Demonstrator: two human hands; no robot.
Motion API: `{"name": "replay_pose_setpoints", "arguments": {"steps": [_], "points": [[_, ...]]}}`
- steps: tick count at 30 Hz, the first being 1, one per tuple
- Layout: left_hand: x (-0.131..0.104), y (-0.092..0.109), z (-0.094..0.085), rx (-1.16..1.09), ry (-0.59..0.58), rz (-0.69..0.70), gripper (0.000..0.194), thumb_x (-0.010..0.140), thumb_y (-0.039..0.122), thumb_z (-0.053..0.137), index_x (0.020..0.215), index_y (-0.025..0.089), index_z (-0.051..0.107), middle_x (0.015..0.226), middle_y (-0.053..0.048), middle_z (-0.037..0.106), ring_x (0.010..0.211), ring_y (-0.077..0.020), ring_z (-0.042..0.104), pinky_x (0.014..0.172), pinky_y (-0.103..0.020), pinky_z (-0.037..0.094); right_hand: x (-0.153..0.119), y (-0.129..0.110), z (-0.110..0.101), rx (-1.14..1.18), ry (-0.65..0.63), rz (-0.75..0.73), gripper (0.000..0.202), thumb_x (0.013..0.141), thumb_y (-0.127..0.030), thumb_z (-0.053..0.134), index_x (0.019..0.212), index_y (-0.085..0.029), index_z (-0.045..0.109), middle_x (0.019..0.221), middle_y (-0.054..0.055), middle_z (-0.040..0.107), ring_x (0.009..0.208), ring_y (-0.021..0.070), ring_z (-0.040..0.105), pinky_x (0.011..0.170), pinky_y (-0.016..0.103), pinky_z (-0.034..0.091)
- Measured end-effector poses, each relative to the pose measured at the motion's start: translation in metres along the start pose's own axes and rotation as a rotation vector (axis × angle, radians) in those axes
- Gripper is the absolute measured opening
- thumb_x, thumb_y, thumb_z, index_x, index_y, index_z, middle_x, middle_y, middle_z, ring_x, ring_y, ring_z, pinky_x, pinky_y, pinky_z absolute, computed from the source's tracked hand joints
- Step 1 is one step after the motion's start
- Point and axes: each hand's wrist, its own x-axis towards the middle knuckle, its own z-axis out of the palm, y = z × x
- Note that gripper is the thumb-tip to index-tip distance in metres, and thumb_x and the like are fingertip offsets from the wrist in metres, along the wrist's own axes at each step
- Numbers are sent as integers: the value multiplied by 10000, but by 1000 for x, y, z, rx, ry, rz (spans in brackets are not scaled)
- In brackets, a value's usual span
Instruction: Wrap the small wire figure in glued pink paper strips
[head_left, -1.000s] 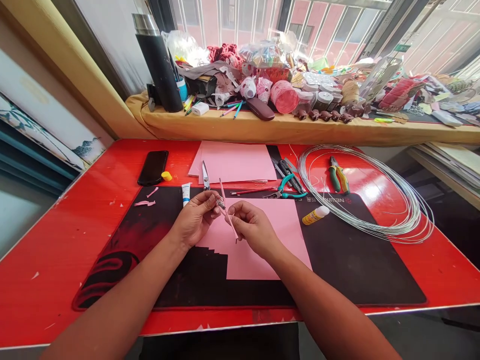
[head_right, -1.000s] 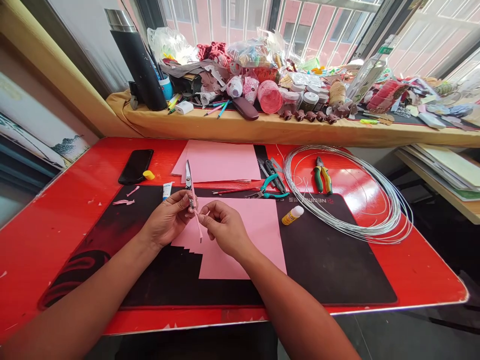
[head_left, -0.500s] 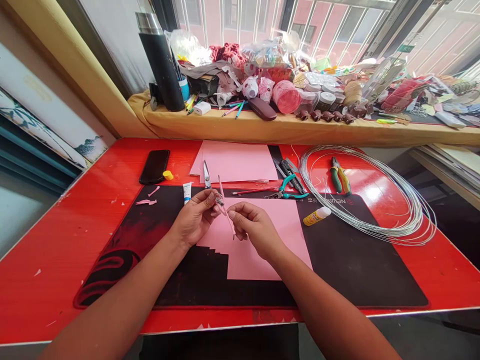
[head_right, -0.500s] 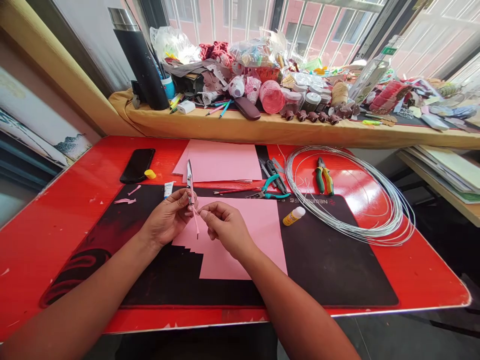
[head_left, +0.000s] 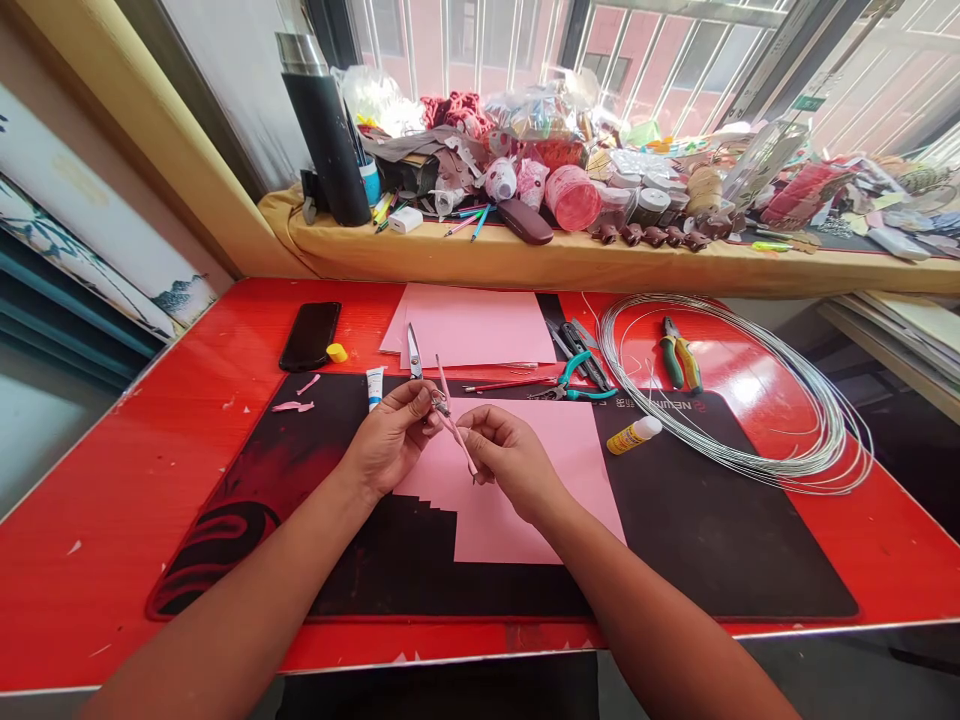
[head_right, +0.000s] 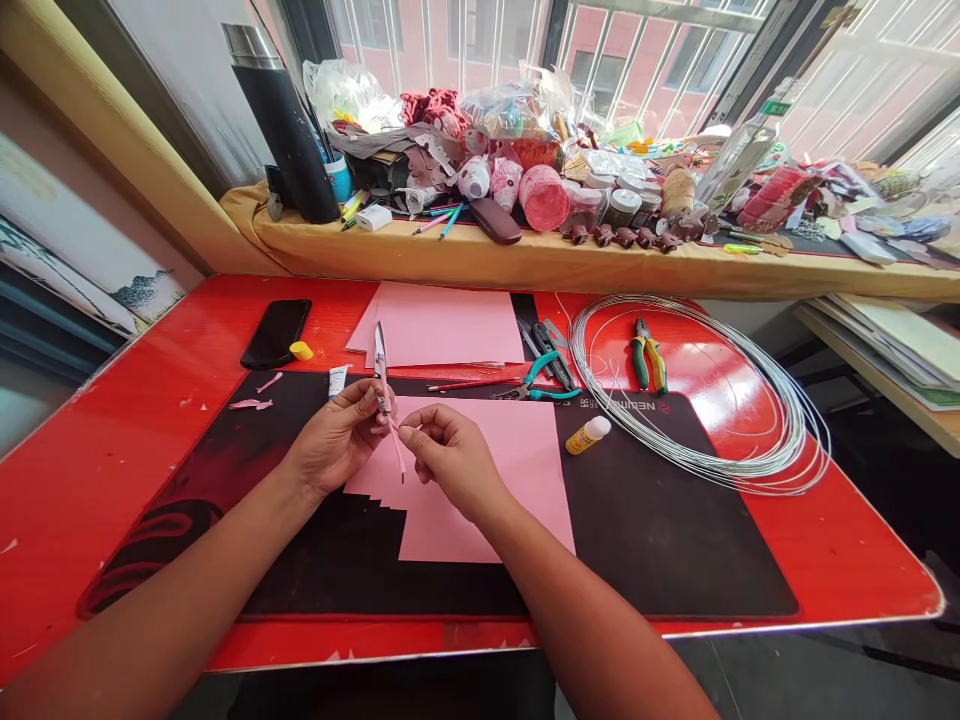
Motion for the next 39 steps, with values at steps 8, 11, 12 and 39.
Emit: {"name": "replay_pose_setpoints", "arguments": {"steps": [8, 11, 12, 39], "points": [[0, -2, 1, 30, -16, -10, 353, 609, 247, 1038, 806, 120, 775, 749, 0, 690, 590, -67, 582, 521, -163, 490, -1, -1, -1, -34, -38, 2, 283, 824, -449, 789, 883, -208, 652, 647, -67, 550, 477, 83, 478, 493, 239, 352], [0, -2, 0, 26, -13, -11, 350, 612, 239, 1035, 817, 125, 776, 770, -1, 696, 605, -71, 591, 525, -168, 487, -2, -1, -1, -44, -34, 1, 274, 829, -444, 783, 887, -211, 651, 653, -68, 548, 477, 84, 482, 494, 239, 349], [1, -2, 0, 26, -10, -11, 351, 610, 238, 1036, 818, 125, 776, 773, 0, 695, 608, -72, 590, 525, -169, 485, -2, -1, 0, -45, -30, -1, 275, 828, -446, 783, 886, -211, 651, 653, -68, 547, 477, 84, 481, 493, 239, 348], [-1, 4, 3, 79, -43, 23, 341, 599, 290, 1043, 786, 153, 793, 748, -7, 690, 628, -79, 580, 552, -172, 468, 1, 7, -2, -90, 22, -101, 276, 875, -464, 761, 869, -213, 646, 595, -70, 531, 467, 101, 484, 479, 242, 372]]}}
